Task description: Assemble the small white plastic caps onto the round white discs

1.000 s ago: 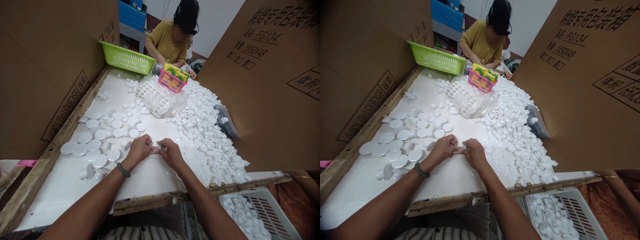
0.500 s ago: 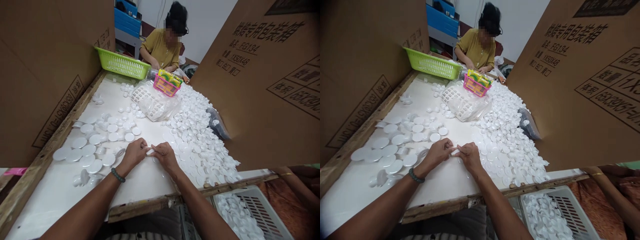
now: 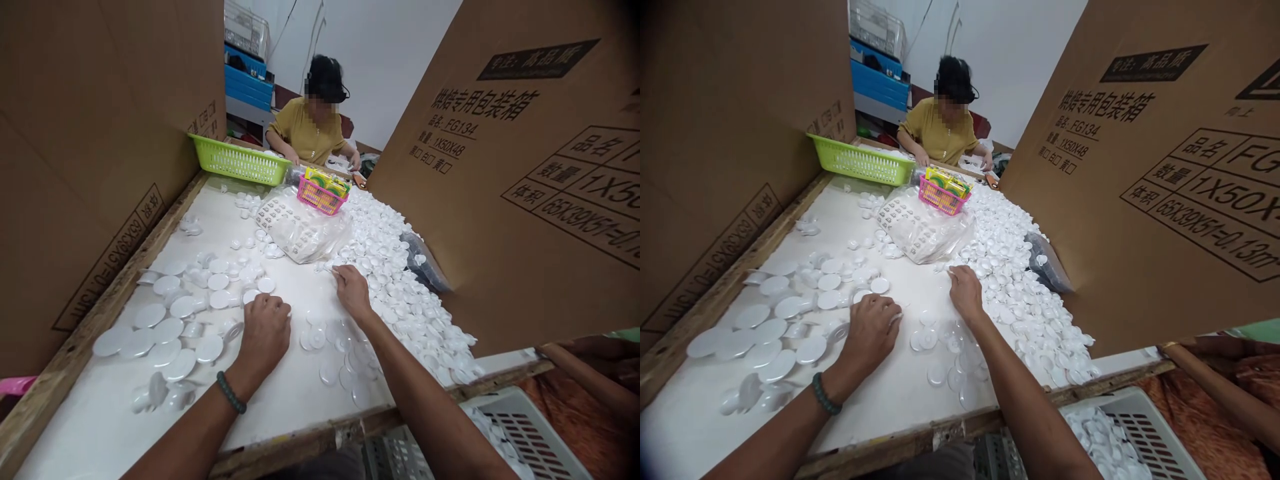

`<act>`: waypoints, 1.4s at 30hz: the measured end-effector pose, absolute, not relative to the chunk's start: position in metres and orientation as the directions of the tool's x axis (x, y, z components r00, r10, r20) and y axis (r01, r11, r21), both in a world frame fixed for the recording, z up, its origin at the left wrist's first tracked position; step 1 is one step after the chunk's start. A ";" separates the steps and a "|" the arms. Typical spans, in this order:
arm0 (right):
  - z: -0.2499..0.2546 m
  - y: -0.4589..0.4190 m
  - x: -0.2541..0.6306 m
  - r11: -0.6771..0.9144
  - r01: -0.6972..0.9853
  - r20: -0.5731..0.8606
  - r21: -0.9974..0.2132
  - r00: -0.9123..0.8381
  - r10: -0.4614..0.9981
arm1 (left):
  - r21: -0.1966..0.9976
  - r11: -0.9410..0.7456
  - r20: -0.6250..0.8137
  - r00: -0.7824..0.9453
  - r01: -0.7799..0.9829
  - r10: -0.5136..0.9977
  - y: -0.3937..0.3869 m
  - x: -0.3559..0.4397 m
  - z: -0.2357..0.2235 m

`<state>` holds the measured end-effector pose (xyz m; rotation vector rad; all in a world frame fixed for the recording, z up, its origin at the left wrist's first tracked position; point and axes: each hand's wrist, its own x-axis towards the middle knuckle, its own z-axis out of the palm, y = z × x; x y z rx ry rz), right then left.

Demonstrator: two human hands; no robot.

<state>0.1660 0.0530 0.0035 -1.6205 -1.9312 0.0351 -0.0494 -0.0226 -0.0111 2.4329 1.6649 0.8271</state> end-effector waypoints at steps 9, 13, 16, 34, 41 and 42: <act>-0.007 0.085 0.153 0.327 0.944 0.185 -0.051 -0.313 0.932 | 0.444 -0.471 0.458 0.258 0.762 0.851 -0.023 -0.048 -0.012; -0.012 0.066 0.144 0.351 0.926 0.137 -0.136 -0.333 0.933 | 0.524 -0.613 0.341 0.514 0.591 0.787 -0.027 -0.036 -0.018; -0.014 0.047 0.147 0.301 0.921 0.167 -0.247 -0.265 0.950 | 0.561 -0.588 0.262 0.549 0.583 0.794 -0.027 -0.033 -0.023; -0.006 -0.004 0.143 0.337 0.845 0.294 -0.416 -0.225 0.929 | 0.693 -0.347 0.212 0.281 0.632 0.936 -0.019 -0.046 -0.024; -0.002 -0.022 0.133 0.400 0.783 0.368 -0.476 -0.236 0.900 | 0.685 -0.382 0.197 0.346 0.621 0.917 -0.024 -0.046 -0.026; -0.004 -0.023 0.132 0.406 0.782 0.373 -0.474 -0.239 0.896 | 0.694 -0.379 0.207 0.335 0.612 0.919 -0.023 -0.046 -0.026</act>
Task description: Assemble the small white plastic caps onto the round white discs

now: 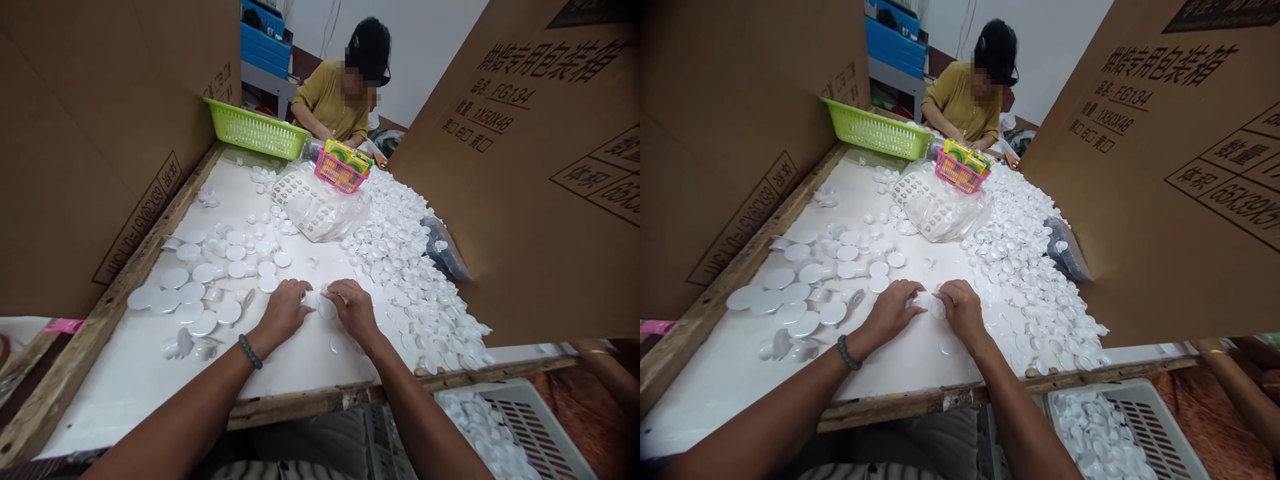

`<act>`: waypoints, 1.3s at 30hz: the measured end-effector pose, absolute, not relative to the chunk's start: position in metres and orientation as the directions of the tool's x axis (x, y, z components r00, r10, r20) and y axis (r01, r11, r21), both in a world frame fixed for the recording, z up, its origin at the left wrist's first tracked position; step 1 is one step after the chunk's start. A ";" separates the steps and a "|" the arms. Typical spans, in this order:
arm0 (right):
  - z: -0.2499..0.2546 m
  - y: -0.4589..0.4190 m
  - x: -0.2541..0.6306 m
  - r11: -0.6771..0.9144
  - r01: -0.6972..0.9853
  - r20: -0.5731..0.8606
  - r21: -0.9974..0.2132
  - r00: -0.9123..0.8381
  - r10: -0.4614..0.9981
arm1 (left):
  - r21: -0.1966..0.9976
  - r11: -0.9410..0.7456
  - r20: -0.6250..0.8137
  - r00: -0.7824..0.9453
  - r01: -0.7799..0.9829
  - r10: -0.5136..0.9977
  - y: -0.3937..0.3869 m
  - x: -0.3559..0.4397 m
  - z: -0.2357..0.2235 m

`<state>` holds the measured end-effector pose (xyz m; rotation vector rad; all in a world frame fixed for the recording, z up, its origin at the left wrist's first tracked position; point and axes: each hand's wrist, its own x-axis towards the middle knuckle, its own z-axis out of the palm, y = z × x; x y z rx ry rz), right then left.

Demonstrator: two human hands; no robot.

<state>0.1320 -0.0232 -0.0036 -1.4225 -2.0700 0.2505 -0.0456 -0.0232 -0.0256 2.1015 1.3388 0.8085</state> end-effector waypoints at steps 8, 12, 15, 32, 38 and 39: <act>-0.018 -0.023 0.132 0.439 0.821 0.372 -0.365 -0.304 0.877 | 0.662 -0.548 0.390 0.389 0.512 0.835 -0.022 -0.050 -0.020; -0.012 -0.025 0.133 0.429 0.803 0.405 -0.414 -0.259 0.877 | 0.679 -0.439 0.356 0.258 0.589 0.898 -0.023 -0.053 -0.021; -0.007 -0.023 0.128 0.432 0.783 0.419 -0.447 -0.243 0.875 | 0.671 -0.365 0.315 0.198 0.645 0.928 -0.022 -0.052 -0.022; -0.011 0.003 0.093 0.609 0.759 0.263 -0.230 -0.554 0.790 | 0.683 -0.257 0.227 0.136 0.683 0.964 -0.010 -0.051 -0.031; -0.011 0.002 0.091 0.607 0.759 0.246 -0.234 -0.558 0.792 | 0.691 -0.286 0.245 0.157 0.663 0.957 -0.011 -0.052 -0.030; -0.012 0.001 0.092 0.573 0.759 0.255 -0.309 -0.514 0.819 | 0.696 -0.298 0.255 0.163 0.653 0.953 -0.011 -0.053 -0.029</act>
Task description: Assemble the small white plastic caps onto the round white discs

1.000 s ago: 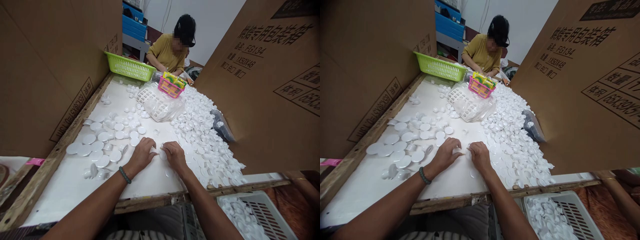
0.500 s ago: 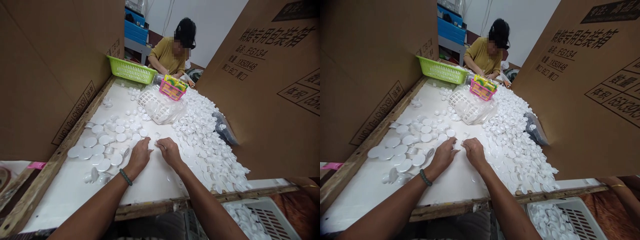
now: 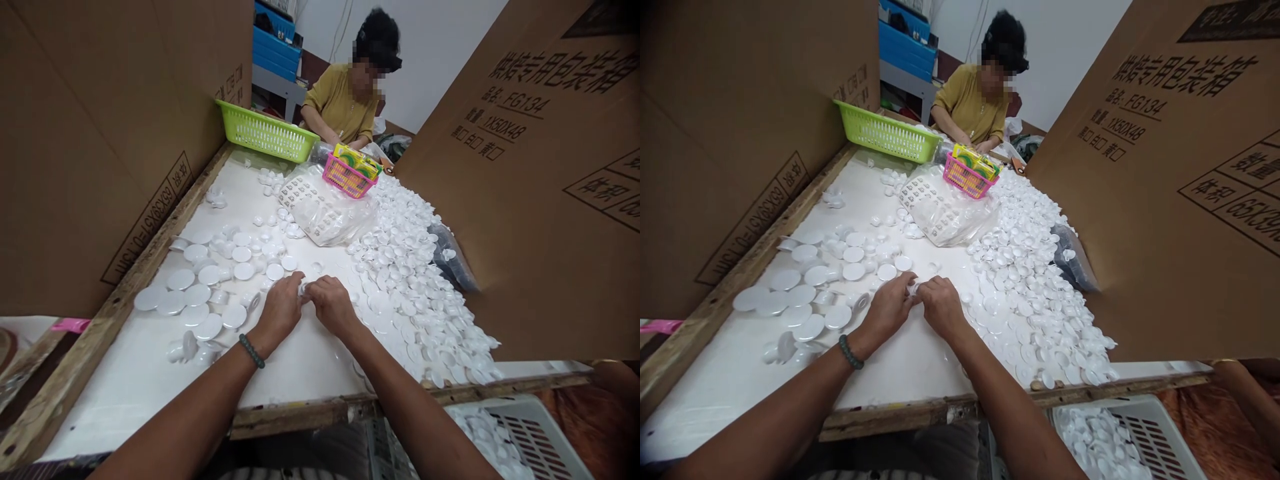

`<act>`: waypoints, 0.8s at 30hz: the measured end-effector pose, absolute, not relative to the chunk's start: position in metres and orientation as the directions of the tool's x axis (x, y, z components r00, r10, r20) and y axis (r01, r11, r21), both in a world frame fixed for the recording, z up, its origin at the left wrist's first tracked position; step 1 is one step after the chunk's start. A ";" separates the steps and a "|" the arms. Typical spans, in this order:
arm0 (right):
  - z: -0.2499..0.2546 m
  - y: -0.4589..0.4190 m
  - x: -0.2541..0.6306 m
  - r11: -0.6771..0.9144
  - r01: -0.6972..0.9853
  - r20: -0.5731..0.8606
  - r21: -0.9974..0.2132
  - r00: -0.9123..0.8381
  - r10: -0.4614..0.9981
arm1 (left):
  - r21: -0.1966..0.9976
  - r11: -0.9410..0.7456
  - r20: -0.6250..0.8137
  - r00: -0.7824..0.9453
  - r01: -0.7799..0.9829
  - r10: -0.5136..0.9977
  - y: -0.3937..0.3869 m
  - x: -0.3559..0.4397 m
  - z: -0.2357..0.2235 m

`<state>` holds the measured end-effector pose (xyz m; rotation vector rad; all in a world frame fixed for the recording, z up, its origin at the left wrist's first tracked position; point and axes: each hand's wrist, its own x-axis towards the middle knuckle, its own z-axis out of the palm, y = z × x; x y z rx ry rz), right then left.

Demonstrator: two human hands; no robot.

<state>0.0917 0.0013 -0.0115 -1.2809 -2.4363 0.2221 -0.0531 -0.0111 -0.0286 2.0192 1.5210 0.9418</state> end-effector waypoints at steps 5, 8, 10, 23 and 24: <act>-0.009 -0.006 0.099 0.162 0.594 0.081 -0.788 -0.160 0.984 | 0.798 -0.294 0.232 0.182 0.525 0.955 -0.012 -0.056 -0.022; -0.004 -0.011 0.104 0.109 0.516 0.033 -0.849 -0.154 0.988 | 0.859 -0.223 0.167 0.160 0.460 0.973 -0.013 -0.056 -0.019; -0.003 -0.014 0.108 0.217 0.552 0.109 -0.805 -0.223 0.969 | 0.888 -0.156 0.110 0.130 0.432 0.985 -0.013 -0.054 -0.019; -0.011 -0.018 0.107 0.357 0.747 0.180 -0.560 -0.311 0.933 | 0.942 0.309 -0.327 0.147 0.133 0.933 -0.007 -0.051 -0.016; -0.010 -0.019 0.106 0.347 0.755 0.186 -0.556 -0.293 0.938 | 0.940 0.309 -0.329 0.146 0.145 0.933 -0.006 -0.050 -0.015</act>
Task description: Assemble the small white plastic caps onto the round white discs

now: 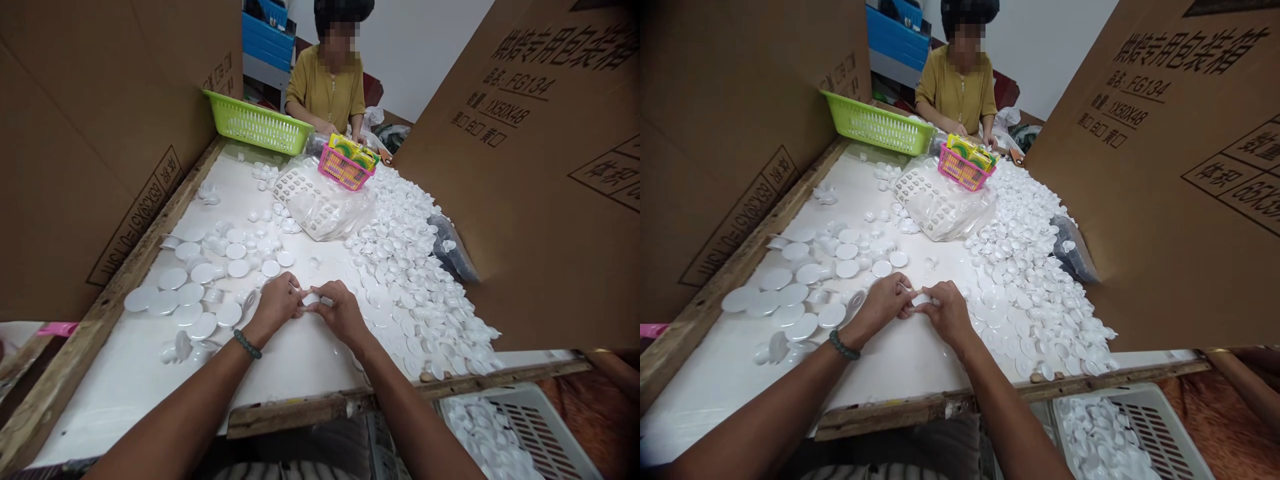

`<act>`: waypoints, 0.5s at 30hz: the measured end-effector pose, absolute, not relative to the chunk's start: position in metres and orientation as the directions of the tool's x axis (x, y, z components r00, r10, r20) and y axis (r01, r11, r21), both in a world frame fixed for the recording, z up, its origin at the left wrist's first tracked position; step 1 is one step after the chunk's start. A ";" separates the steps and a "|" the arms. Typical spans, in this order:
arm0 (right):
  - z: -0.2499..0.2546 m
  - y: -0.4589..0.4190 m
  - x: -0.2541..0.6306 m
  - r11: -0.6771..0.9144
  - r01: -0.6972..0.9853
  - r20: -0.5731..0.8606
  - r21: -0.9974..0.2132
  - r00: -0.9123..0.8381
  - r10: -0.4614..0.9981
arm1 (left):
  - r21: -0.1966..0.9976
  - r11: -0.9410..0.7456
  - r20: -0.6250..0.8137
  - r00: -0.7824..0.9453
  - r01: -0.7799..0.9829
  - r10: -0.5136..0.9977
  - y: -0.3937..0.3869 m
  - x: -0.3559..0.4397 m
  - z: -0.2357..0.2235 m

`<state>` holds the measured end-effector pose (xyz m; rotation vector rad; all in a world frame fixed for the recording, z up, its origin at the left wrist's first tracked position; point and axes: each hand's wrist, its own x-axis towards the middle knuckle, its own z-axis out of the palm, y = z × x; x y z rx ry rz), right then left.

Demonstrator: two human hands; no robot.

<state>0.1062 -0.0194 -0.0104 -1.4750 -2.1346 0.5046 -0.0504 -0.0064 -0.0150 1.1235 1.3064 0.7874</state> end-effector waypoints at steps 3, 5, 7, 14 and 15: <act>-0.012 -0.024 0.103 0.287 0.775 0.195 -0.563 -0.213 0.957 | 0.942 0.291 -0.315 0.140 0.168 0.939 -0.006 -0.050 -0.014; -0.014 -0.025 0.103 0.245 0.772 0.187 -0.586 -0.165 0.968 | 0.947 0.276 -0.299 0.136 0.165 0.945 -0.005 -0.050 -0.017; -0.016 -0.025 0.105 0.247 0.739 0.186 -0.627 -0.167 0.968 | 0.951 0.266 -0.288 0.142 0.156 0.947 -0.005 -0.050 -0.020; -0.011 -0.017 0.113 0.282 0.694 0.129 -0.663 -0.265 0.956 | 0.954 0.259 -0.284 0.180 0.150 0.942 -0.005 -0.051 -0.024; -0.011 -0.016 0.113 0.282 0.702 0.131 -0.654 -0.261 0.956 | 0.952 0.259 -0.286 0.179 0.161 0.941 -0.005 -0.051 -0.022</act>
